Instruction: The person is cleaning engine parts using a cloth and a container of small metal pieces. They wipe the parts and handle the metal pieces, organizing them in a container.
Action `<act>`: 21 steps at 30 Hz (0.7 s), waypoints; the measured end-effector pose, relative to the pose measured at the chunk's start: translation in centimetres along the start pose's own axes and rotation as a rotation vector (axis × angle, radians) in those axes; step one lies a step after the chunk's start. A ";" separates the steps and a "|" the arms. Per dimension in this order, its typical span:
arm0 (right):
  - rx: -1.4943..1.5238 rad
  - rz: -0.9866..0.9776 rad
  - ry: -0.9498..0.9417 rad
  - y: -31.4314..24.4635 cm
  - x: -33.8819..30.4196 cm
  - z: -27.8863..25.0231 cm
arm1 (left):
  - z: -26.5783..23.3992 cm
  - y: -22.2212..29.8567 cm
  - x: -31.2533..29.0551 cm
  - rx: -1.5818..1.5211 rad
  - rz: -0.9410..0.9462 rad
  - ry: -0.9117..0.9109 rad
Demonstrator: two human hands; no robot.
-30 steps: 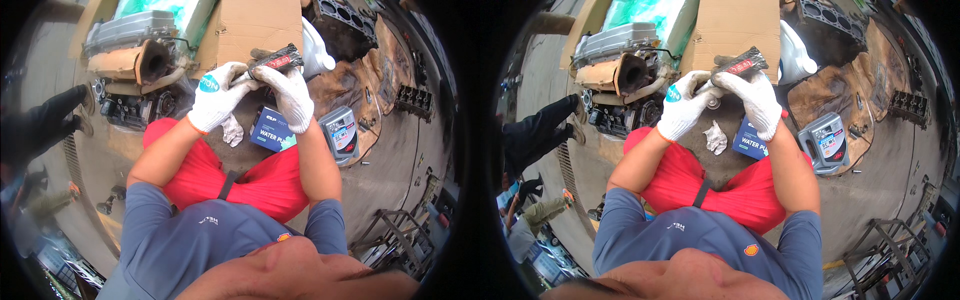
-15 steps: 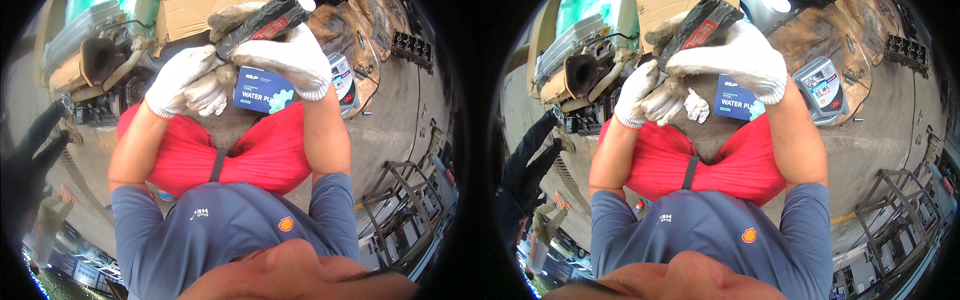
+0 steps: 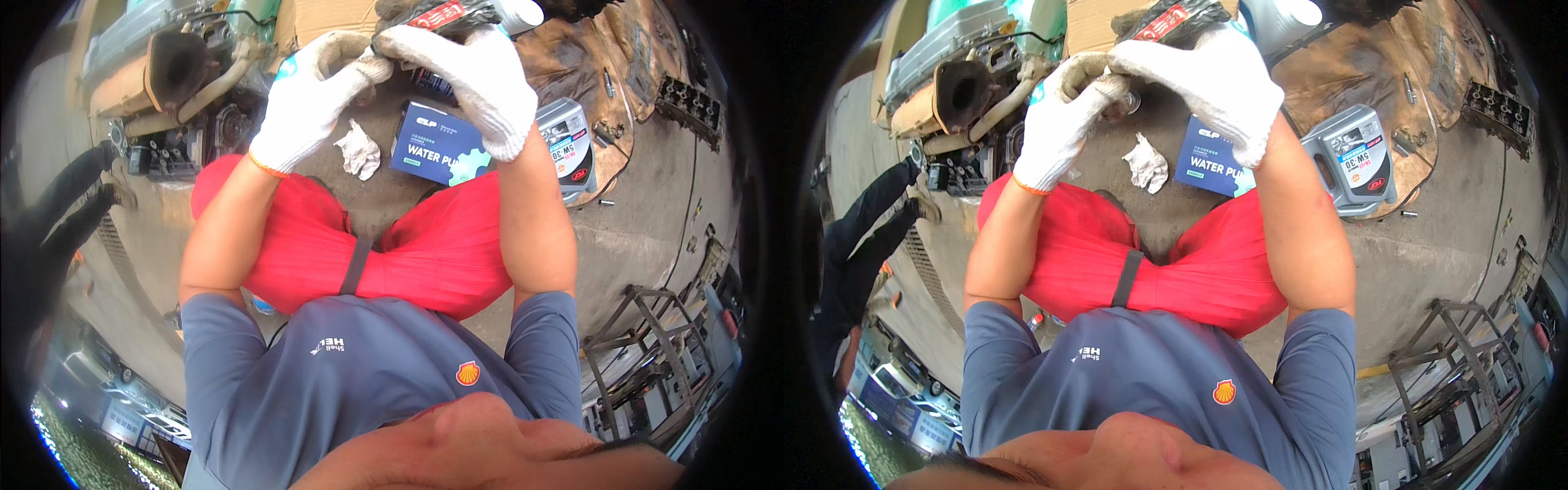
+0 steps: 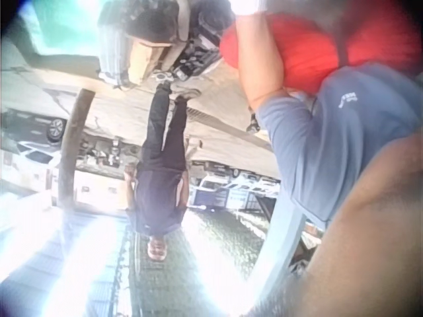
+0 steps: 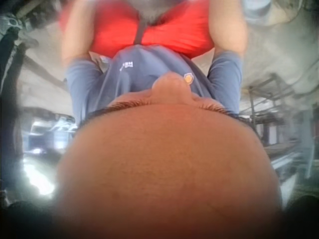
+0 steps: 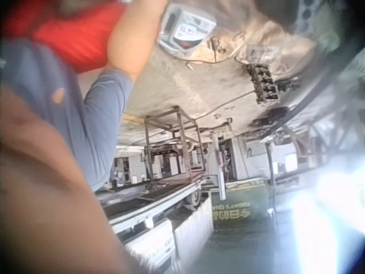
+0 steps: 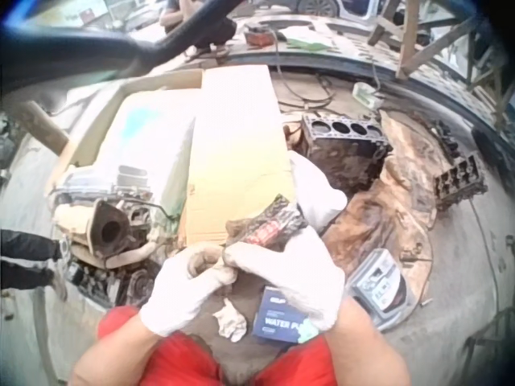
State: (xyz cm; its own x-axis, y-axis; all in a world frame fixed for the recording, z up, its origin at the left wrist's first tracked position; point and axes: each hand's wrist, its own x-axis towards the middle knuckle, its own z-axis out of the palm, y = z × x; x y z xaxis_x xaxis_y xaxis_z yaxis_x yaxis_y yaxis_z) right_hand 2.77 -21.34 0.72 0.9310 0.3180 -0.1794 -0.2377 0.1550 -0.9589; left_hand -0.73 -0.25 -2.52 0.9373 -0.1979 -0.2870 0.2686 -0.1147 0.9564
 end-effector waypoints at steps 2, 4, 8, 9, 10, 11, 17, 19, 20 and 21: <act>0.129 0.106 -0.020 0.4 0.0 -0.3 | -0.5 0.2 -0.3 -0.094 -0.032 -0.034; 0.317 0.059 -0.015 -0.7 -0.3 0.8 | -1.0 0.3 -0.7 -0.294 -0.083 -0.149; 0.279 -0.096 -0.121 1.2 1.2 -0.3 | -2.3 -0.8 -1.6 -0.676 -0.153 -0.402; 0.409 -0.126 -0.058 0.6 1.2 -0.9 | -2.7 -1.1 -1.7 -0.716 -0.166 -0.448; 0.537 -0.169 0.006 -0.1 1.3 -1.5 | -3.6 -0.8 -1.4 -0.588 -0.225 -0.490; 0.685 -0.250 0.070 0.8 1.8 -2.4 | -3.3 -0.3 -1.5 -0.213 -0.144 -0.452; 0.572 -0.139 0.188 1.8 3.3 -0.6 | -3.5 -10.0 -1.3 1.183 -0.189 -0.801; 0.507 -0.168 0.248 1.7 4.1 1.5 | -3.5 -10.7 -1.2 1.090 -0.361 -0.907; 0.503 -0.150 0.217 1.9 4.2 1.9 | -3.5 -10.9 -1.8 1.110 -0.377 -0.877; 0.503 -0.142 0.192 2.1 4.3 2.3 | -3.5 -10.3 -2.1 1.140 -0.388 -0.851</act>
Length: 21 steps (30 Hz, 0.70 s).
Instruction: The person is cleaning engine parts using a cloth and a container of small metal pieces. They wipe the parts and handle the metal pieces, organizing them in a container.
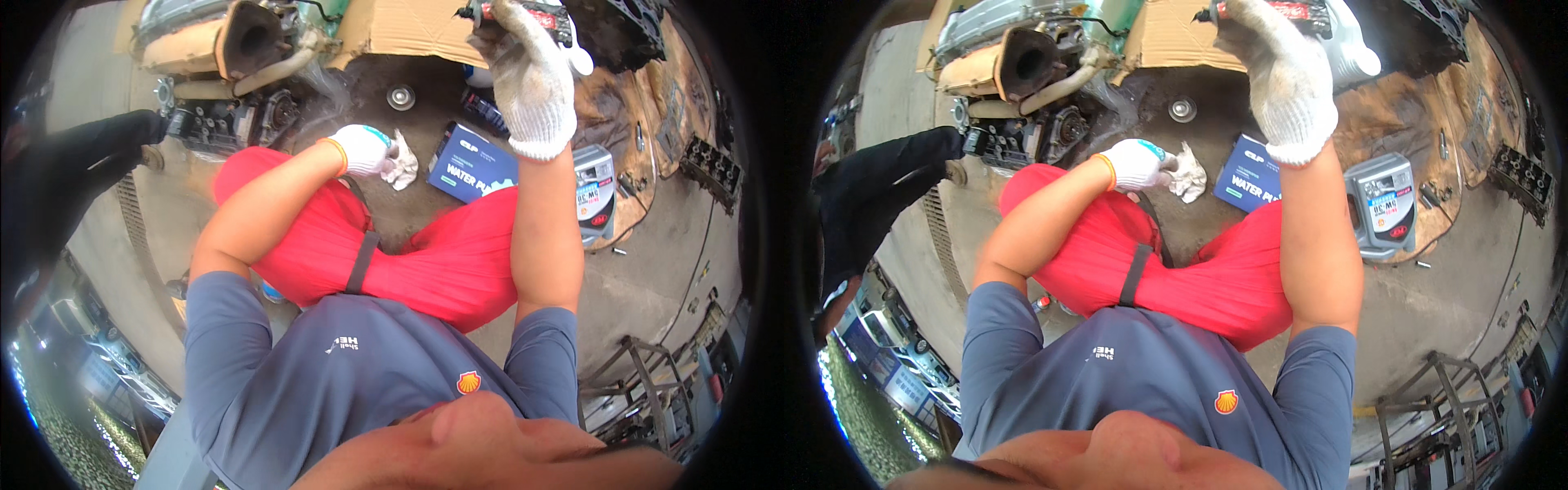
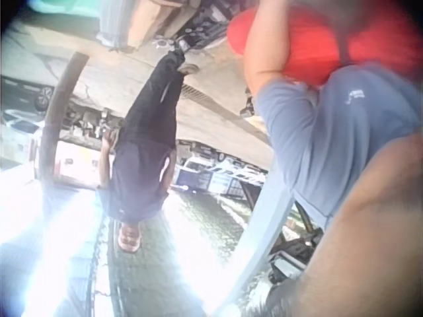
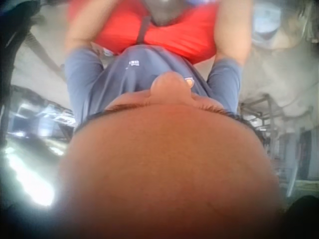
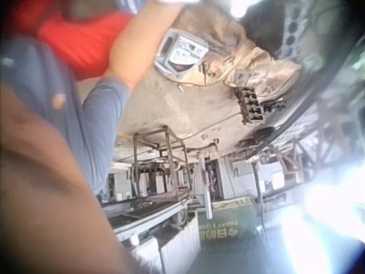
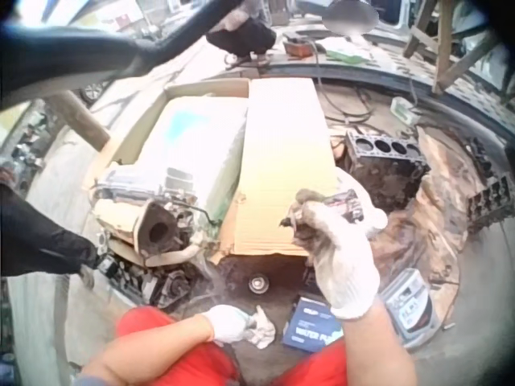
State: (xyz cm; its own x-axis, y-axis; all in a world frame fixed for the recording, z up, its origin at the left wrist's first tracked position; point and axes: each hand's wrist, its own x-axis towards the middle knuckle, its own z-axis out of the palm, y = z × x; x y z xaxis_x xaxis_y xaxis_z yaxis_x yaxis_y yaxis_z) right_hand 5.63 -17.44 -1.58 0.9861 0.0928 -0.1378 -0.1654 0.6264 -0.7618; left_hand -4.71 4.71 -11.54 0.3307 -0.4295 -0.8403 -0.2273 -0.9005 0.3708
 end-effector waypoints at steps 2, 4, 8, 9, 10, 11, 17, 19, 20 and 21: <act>0.044 -0.006 -0.059 0.6 0.3 0.1 | 0.5 -1.1 0.2 0.092 0.113 0.169; 0.056 -0.034 -0.213 2.8 1.3 -3.9 | 1.2 -2.6 0.2 0.261 0.153 0.414; 0.063 -0.058 -0.108 3.7 1.3 -3.5 | -2.5 -2.1 -3.1 -0.245 -0.071 0.456; 0.132 0.015 -0.030 3.4 1.4 -2.8 | -2.3 -2.5 -3.8 -0.369 -0.117 0.557; 0.120 0.020 -0.002 3.3 1.0 -1.9 | -1.4 -2.9 -4.8 -0.504 -0.173 0.647; 0.125 0.036 -0.008 3.0 1.5 -1.5 | -0.3 -5.3 -3.9 -0.592 -0.150 0.740; 0.245 0.162 -0.120 5.2 2.1 1.0 | 2.8 -12.8 -4.1 -1.937 -0.354 1.034; 0.203 0.161 -0.124 5.7 1.9 1.4 | 1.3 -14.4 -4.3 -2.169 -0.376 1.134; 0.195 0.157 -0.118 5.4 1.6 2.7 | 2.0 -17.7 -4.4 -2.257 -0.349 1.113; 0.198 0.157 -0.129 5.5 1.7 2.5 | 1.1 -18.0 -4.1 -2.209 -0.339 1.121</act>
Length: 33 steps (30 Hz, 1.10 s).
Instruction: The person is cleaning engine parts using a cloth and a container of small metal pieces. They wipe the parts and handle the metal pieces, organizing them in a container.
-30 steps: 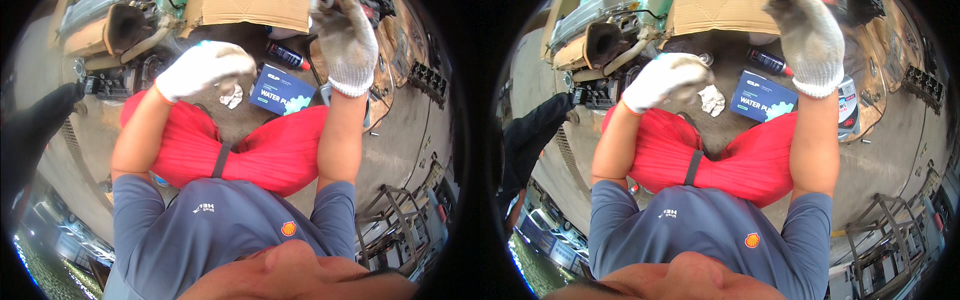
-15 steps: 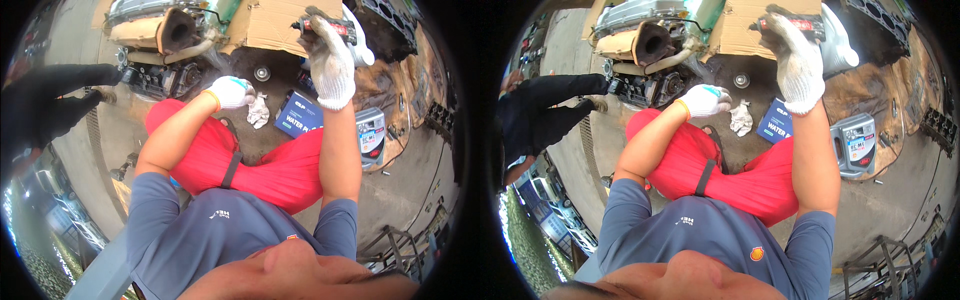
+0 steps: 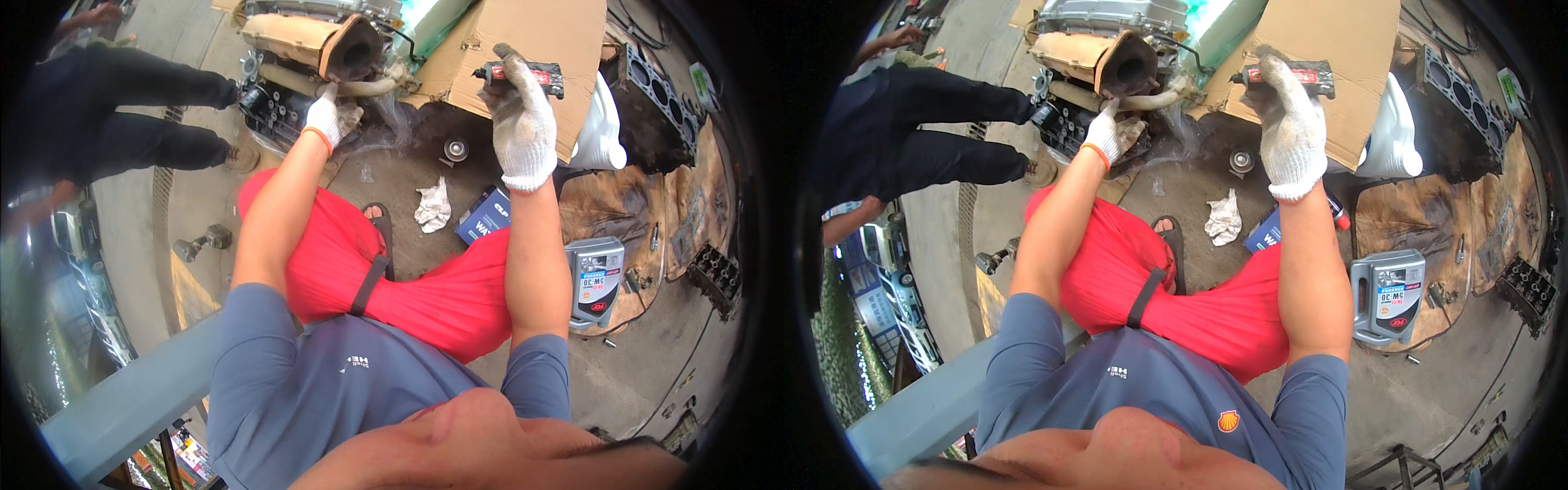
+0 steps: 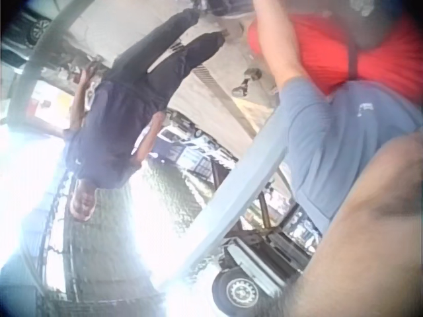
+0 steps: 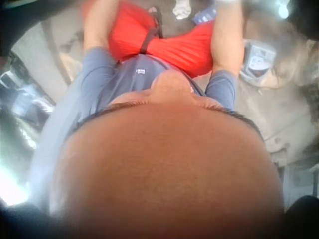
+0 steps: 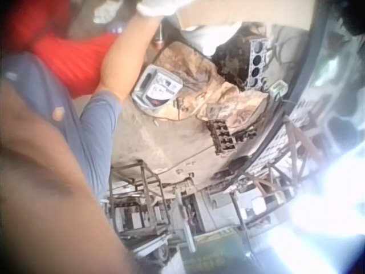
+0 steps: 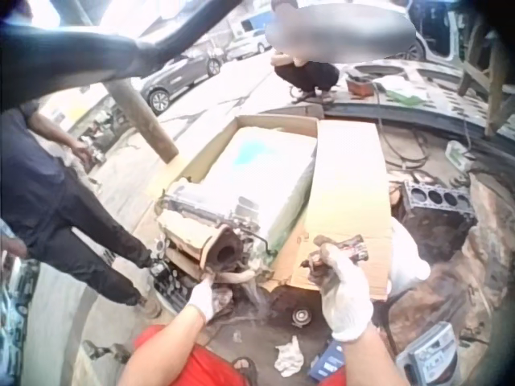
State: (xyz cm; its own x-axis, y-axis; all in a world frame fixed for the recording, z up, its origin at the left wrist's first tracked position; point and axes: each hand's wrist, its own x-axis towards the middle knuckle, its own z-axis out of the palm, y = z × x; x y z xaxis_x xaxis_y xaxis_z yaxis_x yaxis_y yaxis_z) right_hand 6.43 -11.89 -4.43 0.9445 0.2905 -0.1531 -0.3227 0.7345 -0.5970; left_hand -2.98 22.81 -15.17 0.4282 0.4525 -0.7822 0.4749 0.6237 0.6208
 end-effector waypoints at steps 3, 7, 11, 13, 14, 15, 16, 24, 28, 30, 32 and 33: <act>-0.008 0.018 -0.009 0.2 -0.2 -0.3 | 2.1 0.5 1.2 -0.041 0.060 0.072; 0.042 -0.001 -0.039 -0.3 -0.6 -0.6 | 2.6 0.1 4.2 -0.181 0.149 0.097; 0.018 -0.036 -0.003 -1.8 -1.2 -0.7 | 4.7 -0.7 1.4 -0.132 0.236 0.361; 0.049 -0.049 -0.017 -1.7 -1.3 -0.5 | 2.0 0.7 -0.7 -0.235 0.204 0.279; 0.059 -0.051 -0.024 -1.5 -1.0 -1.0 | 2.1 0.4 -2.6 -0.282 0.253 0.259; 0.085 -0.040 -0.040 -1.1 -0.8 -1.1 | 1.1 0.5 -4.3 -0.332 0.267 0.272; 0.090 -0.021 -0.042 -0.9 -0.6 -1.4 | 0.5 0.7 -5.7 -0.381 0.278 0.274; 0.102 0.037 -0.036 0.2 -0.1 -0.9 | -6.4 -2.2 -20.2 -0.276 0.551 0.015; 0.062 0.048 -0.016 -0.8 0.0 -0.8 | -6.1 -2.3 -23.8 -0.185 0.813 -0.155; 0.019 -0.002 -0.037 -1.4 -0.6 -0.7 | -4.8 -0.9 -24.7 -0.239 0.822 -0.449; -0.021 -0.065 -0.047 -2.7 -1.1 -0.7 | -1.8 1.4 -24.8 -0.258 0.860 -0.507; -0.058 -0.093 -0.045 -3.3 -1.4 -0.7 | -1.0 2.1 -23.9 -0.228 0.876 -0.539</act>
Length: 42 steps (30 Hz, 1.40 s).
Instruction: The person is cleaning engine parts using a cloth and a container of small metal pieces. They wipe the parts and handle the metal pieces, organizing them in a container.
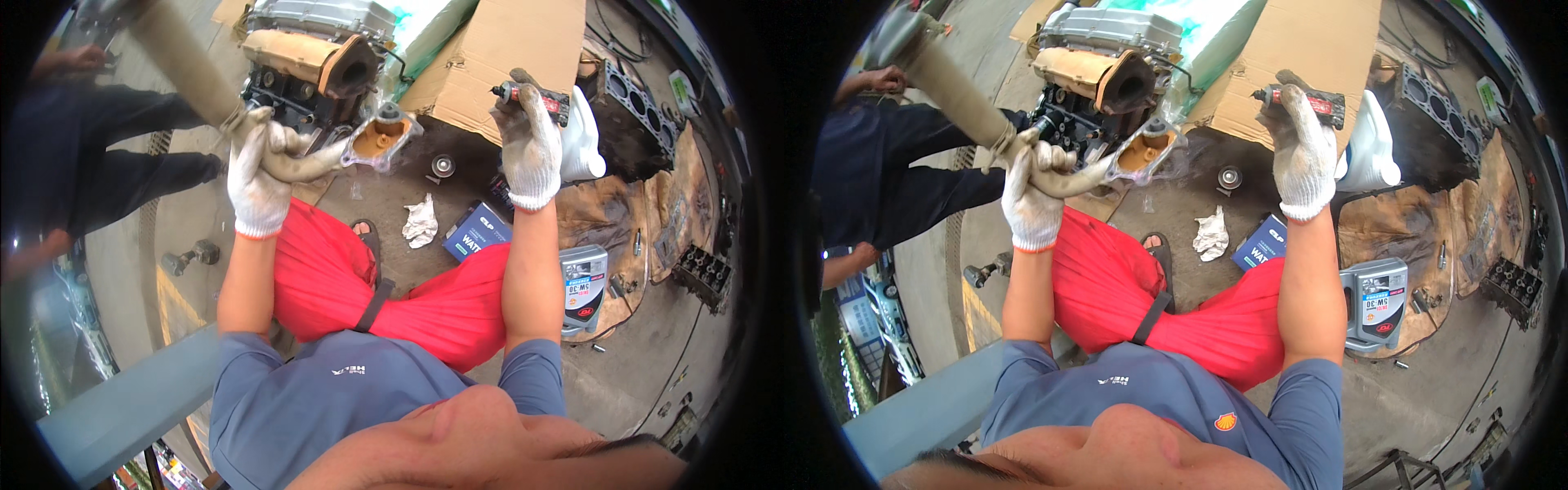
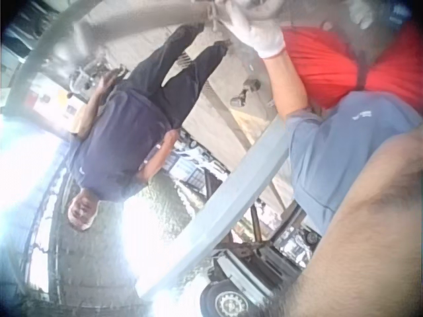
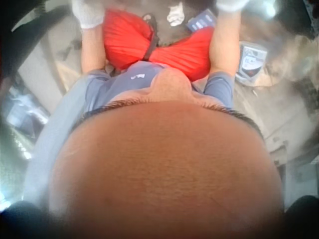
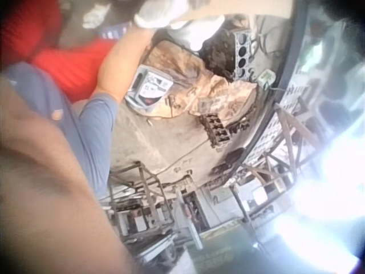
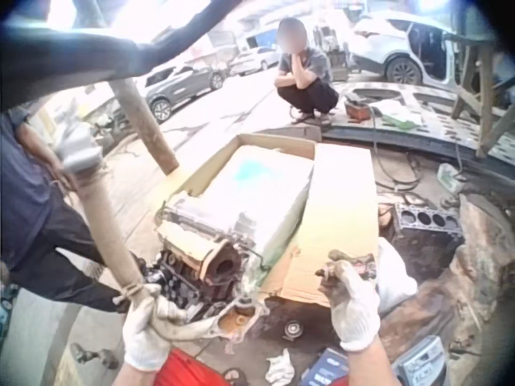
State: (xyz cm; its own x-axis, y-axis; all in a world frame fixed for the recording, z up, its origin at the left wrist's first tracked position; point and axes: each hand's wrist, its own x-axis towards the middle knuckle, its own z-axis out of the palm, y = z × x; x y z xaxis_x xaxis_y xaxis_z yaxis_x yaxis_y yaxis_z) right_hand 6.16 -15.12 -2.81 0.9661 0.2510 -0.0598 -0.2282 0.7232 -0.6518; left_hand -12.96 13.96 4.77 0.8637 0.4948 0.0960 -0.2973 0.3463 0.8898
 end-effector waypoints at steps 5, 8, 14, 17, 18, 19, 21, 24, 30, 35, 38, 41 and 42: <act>-0.425 -0.151 0.038 -3.8 -3.0 0.8 | 4.2 -1.4 5.1 0.169 -0.114 -0.129; -0.591 -0.093 0.095 -5.3 -5.5 1.2 | 6.1 -4.7 5.5 0.231 -0.180 -0.137; -0.842 0.117 0.075 -5.7 -10.2 1.0 | 8.9 -7.6 4.7 0.069 -0.403 -0.293; -0.933 0.085 0.129 -5.6 -11.3 2.0 | 9.5 -8.7 4.4 0.165 -0.352 -0.307; -0.940 0.087 0.137 -5.7 -11.4 2.5 | 10.1 -8.6 4.1 0.182 -0.341 -0.317; -0.896 0.072 0.164 -5.2 -11.6 2.3 | 10.3 -8.6 3.9 0.190 -0.344 -0.330; -0.874 0.097 0.165 -4.5 -11.2 2.1 | 10.5 -8.8 3.6 0.204 -0.347 -0.358; -0.949 0.155 0.142 -3.5 -10.6 1.7 | 10.6 -7.7 3.2 0.219 -0.382 -0.454; -0.946 0.175 0.049 -1.3 -9.9 1.6 | 9.5 -7.7 2.7 0.358 -0.353 -0.404; -0.935 0.243 0.032 -0.7 -9.2 2.2 | 8.9 -6.9 3.2 0.273 -0.413 -0.395; -0.940 0.214 0.037 -0.7 -9.0 2.7 | 8.5 -6.6 3.7 0.220 -0.458 -0.426; -0.925 0.258 0.076 -0.8 -8.8 2.9 | 8.3 -6.6 3.8 0.204 -0.432 -0.437; -0.914 0.255 0.071 -0.8 -8.7 2.8 | 8.3 -6.6 3.8 0.201 -0.431 -0.433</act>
State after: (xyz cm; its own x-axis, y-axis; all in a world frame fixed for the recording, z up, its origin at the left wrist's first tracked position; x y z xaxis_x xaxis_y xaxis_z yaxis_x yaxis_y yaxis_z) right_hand -2.43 -16.07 0.30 0.9122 0.2701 -0.3080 -0.2797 -0.1385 -0.9500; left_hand -4.33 6.94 2.98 0.9873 -0.0361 -0.1547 0.1587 0.2653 0.9510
